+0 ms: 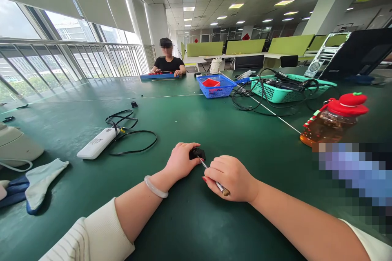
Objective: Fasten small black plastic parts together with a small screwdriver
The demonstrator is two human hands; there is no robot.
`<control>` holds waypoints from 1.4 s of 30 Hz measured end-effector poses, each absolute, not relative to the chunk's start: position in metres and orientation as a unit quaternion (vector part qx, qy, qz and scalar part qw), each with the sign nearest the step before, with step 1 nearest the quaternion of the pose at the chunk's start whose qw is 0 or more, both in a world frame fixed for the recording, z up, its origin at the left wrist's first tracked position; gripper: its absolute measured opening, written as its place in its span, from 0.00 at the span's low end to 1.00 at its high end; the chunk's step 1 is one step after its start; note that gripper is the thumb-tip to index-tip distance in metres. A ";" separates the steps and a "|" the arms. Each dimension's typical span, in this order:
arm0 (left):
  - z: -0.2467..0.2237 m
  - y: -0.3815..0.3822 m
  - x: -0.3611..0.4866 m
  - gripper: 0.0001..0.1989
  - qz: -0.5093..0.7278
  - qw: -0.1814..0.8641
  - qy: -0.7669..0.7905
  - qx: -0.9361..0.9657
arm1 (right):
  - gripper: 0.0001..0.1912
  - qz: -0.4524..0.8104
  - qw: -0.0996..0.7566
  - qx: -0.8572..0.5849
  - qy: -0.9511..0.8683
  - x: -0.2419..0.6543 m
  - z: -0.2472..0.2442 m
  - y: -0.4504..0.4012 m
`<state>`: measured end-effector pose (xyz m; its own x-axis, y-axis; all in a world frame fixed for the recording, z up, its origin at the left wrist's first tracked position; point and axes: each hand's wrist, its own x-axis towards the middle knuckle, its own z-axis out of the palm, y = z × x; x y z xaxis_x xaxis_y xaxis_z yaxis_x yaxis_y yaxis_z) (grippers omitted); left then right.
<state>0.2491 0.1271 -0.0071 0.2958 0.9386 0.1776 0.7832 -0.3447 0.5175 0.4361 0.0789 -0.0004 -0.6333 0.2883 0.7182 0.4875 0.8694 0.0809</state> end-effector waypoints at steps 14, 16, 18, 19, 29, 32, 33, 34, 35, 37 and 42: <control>-0.009 0.126 0.247 0.18 0.237 0.168 0.537 0.792 | 0.12 -0.106 0.355 -0.249 -0.895 0.438 -0.002 0.078; -0.010 0.126 0.247 0.17 0.235 0.164 0.536 0.794 | 0.13 -0.104 0.362 -0.252 -0.891 0.440 -0.002 0.078; -0.010 0.126 0.247 0.17 0.233 0.161 0.536 0.795 | 0.13 -0.105 0.367 -0.252 -0.889 0.440 -0.002 0.078; -0.009 0.125 0.247 0.17 0.232 0.161 0.535 0.796 | 0.13 -0.106 0.368 -0.252 -0.889 0.440 -0.002 0.078; -0.008 0.124 0.248 0.20 0.229 0.163 0.538 0.795 | 0.14 -0.094 0.362 -0.254 -0.892 0.440 -0.001 0.078; -0.008 0.124 0.248 0.19 0.228 0.161 0.537 0.796 | 0.14 -0.091 0.355 -0.260 -0.893 0.440 -0.003 0.079; -0.008 0.124 0.248 0.19 0.226 0.160 0.536 0.797 | 0.13 -0.090 0.355 -0.261 -0.893 0.440 -0.003 0.079; -0.008 0.124 0.248 0.18 0.225 0.160 0.534 0.799 | 0.13 -0.089 0.356 -0.260 -0.893 0.440 -0.004 0.079; -0.008 0.124 0.248 0.18 0.224 0.159 0.533 0.800 | 0.13 -0.089 0.360 -0.259 -0.892 0.440 -0.004 0.079; -0.008 0.124 0.247 0.18 0.223 0.158 0.531 0.802 | 0.13 -0.089 0.366 -0.260 -0.889 0.440 -0.004 0.079; -0.009 0.125 0.246 0.18 0.225 0.161 0.530 0.801 | 0.14 -0.093 0.364 -0.261 -0.889 0.440 -0.003 0.079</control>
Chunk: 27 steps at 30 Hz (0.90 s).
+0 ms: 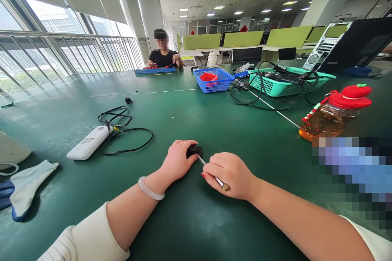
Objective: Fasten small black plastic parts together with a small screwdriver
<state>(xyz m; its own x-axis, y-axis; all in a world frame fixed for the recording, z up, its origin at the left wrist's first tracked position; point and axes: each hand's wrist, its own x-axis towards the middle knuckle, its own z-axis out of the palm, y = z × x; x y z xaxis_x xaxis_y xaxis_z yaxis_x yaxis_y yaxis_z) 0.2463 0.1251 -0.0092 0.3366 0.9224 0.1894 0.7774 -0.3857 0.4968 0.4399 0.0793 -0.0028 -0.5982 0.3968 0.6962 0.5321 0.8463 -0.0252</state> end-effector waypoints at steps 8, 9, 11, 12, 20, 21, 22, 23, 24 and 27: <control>-0.009 0.125 0.247 0.18 0.223 0.161 0.530 0.802 | 0.13 -0.096 0.370 -0.257 -0.887 0.439 -0.002 0.079; -0.009 0.125 0.247 0.18 0.222 0.160 0.530 0.802 | 0.13 -0.097 0.370 -0.258 -0.888 0.439 -0.002 0.079; -0.008 0.125 0.247 0.18 0.220 0.160 0.531 0.802 | 0.13 -0.094 0.365 -0.262 -0.888 0.440 -0.002 0.079; -0.008 0.125 0.247 0.18 0.219 0.159 0.532 0.802 | 0.14 -0.092 0.363 -0.265 -0.888 0.440 -0.002 0.079; -0.008 0.125 0.248 0.18 0.217 0.153 0.532 0.804 | 0.14 -0.094 0.373 -0.257 -0.887 0.440 -0.003 0.079; -0.007 0.125 0.248 0.18 0.216 0.153 0.532 0.804 | 0.13 -0.095 0.370 -0.258 -0.887 0.440 -0.004 0.079; -0.007 0.125 0.248 0.18 0.215 0.153 0.532 0.805 | 0.13 -0.095 0.366 -0.260 -0.889 0.440 -0.004 0.079; -0.007 0.125 0.248 0.18 0.214 0.153 0.532 0.805 | 0.13 -0.093 0.360 -0.261 -0.891 0.440 -0.004 0.080; -0.007 0.124 0.248 0.18 0.213 0.154 0.531 0.805 | 0.13 -0.089 0.353 -0.262 -0.893 0.440 -0.005 0.080; -0.006 0.124 0.248 0.18 0.214 0.155 0.531 0.805 | 0.14 -0.086 0.345 -0.264 -0.897 0.440 -0.005 0.080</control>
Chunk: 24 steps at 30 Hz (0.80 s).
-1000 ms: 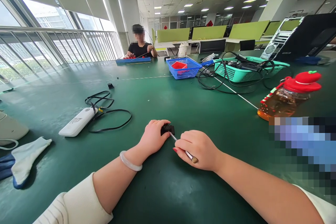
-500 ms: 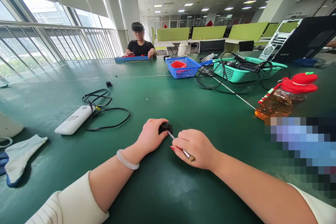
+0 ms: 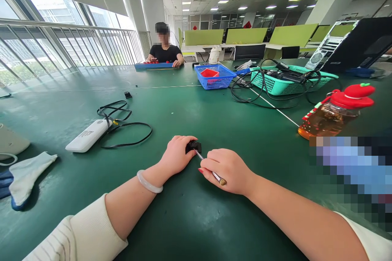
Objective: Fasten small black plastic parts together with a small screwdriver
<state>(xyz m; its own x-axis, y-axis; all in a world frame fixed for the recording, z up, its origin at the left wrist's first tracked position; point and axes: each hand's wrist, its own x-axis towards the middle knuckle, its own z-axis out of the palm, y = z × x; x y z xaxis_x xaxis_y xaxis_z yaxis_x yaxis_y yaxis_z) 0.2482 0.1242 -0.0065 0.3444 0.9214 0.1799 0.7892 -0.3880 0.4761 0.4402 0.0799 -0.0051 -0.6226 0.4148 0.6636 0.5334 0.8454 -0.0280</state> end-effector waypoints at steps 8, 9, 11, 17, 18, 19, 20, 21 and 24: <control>-0.009 0.125 0.247 0.19 0.211 0.156 0.533 0.804 | 0.15 -0.103 0.362 -0.258 -0.890 0.440 -0.004 0.080; -0.009 0.125 0.247 0.19 0.210 0.155 0.532 0.805 | 0.15 -0.103 0.360 -0.260 -0.890 0.439 -0.004 0.080; -0.009 0.126 0.248 0.19 0.209 0.151 0.531 0.807 | 0.15 -0.104 0.355 -0.263 -0.891 0.439 -0.003 0.080; -0.008 0.126 0.248 0.19 0.203 0.147 0.533 0.808 | 0.14 -0.113 0.357 -0.249 -0.893 0.440 -0.001 0.080; -0.008 0.125 0.249 0.20 0.204 0.149 0.534 0.807 | 0.14 -0.116 0.359 -0.248 -0.892 0.440 -0.001 0.080; -0.008 0.125 0.249 0.20 0.205 0.151 0.534 0.806 | 0.15 -0.118 0.358 -0.248 -0.892 0.440 -0.001 0.080; -0.008 0.125 0.249 0.20 0.205 0.152 0.535 0.805 | 0.15 -0.119 0.356 -0.250 -0.893 0.440 -0.001 0.080; -0.008 0.125 0.249 0.21 0.206 0.154 0.536 0.804 | 0.15 -0.119 0.355 -0.252 -0.892 0.440 -0.001 0.080; -0.007 0.124 0.249 0.21 0.206 0.158 0.539 0.802 | 0.16 -0.119 0.358 -0.255 -0.890 0.439 -0.001 0.080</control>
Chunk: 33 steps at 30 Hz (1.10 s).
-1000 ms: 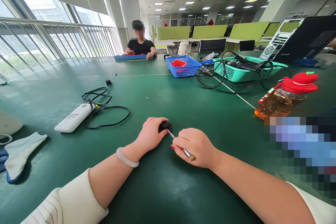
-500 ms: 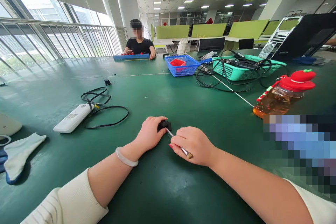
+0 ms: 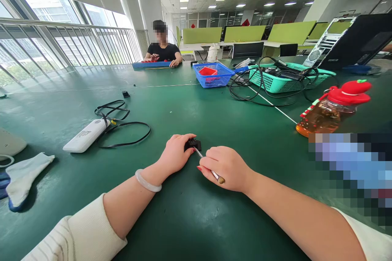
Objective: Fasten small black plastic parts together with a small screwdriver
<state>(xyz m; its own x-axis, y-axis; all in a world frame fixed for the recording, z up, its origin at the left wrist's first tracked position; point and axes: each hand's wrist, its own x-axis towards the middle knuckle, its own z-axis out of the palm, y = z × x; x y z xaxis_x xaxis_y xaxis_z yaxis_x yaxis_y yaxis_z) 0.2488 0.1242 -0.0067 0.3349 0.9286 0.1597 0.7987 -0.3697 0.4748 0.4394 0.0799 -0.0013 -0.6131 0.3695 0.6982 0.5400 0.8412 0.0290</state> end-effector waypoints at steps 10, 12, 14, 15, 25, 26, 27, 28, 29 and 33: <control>-0.004 0.123 0.249 0.20 0.207 0.158 0.541 0.800 | 0.15 -0.116 0.363 -0.255 -0.889 0.441 -0.001 0.079; -0.004 0.123 0.249 0.19 0.206 0.159 0.541 0.800 | 0.14 -0.116 0.370 -0.251 -0.887 0.441 -0.001 0.079; -0.004 0.123 0.250 0.19 0.207 0.159 0.541 0.799 | 0.14 -0.119 0.377 -0.247 -0.885 0.441 -0.001 0.079; -0.005 0.123 0.250 0.19 0.207 0.159 0.541 0.799 | 0.15 -0.120 0.378 -0.247 -0.884 0.441 -0.001 0.079; -0.005 0.123 0.249 0.21 0.206 0.155 0.544 0.799 | 0.15 -0.125 0.370 -0.247 -0.887 0.441 -0.002 0.081; -0.006 0.124 0.248 0.21 0.207 0.154 0.544 0.799 | 0.15 -0.126 0.372 -0.245 -0.887 0.441 -0.002 0.081; -0.006 0.124 0.248 0.21 0.207 0.153 0.544 0.799 | 0.15 -0.126 0.374 -0.244 -0.886 0.441 -0.002 0.080; -0.006 0.124 0.248 0.22 0.207 0.153 0.544 0.799 | 0.15 -0.127 0.377 -0.244 -0.884 0.441 -0.001 0.080; -0.006 0.124 0.248 0.22 0.207 0.153 0.545 0.798 | 0.15 -0.128 0.379 -0.245 -0.883 0.441 -0.001 0.080; -0.004 0.124 0.250 0.21 0.202 0.159 0.548 0.796 | 0.15 -0.128 0.382 -0.251 -0.880 0.441 -0.001 0.081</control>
<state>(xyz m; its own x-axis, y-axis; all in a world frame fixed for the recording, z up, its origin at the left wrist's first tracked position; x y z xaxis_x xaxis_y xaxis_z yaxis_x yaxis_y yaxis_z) 0.2497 0.1240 -0.0044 0.3172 0.9368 0.1473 0.8083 -0.3483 0.4747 0.4411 0.0807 -0.0010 -0.5825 0.3449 0.7360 0.5402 0.8409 0.0335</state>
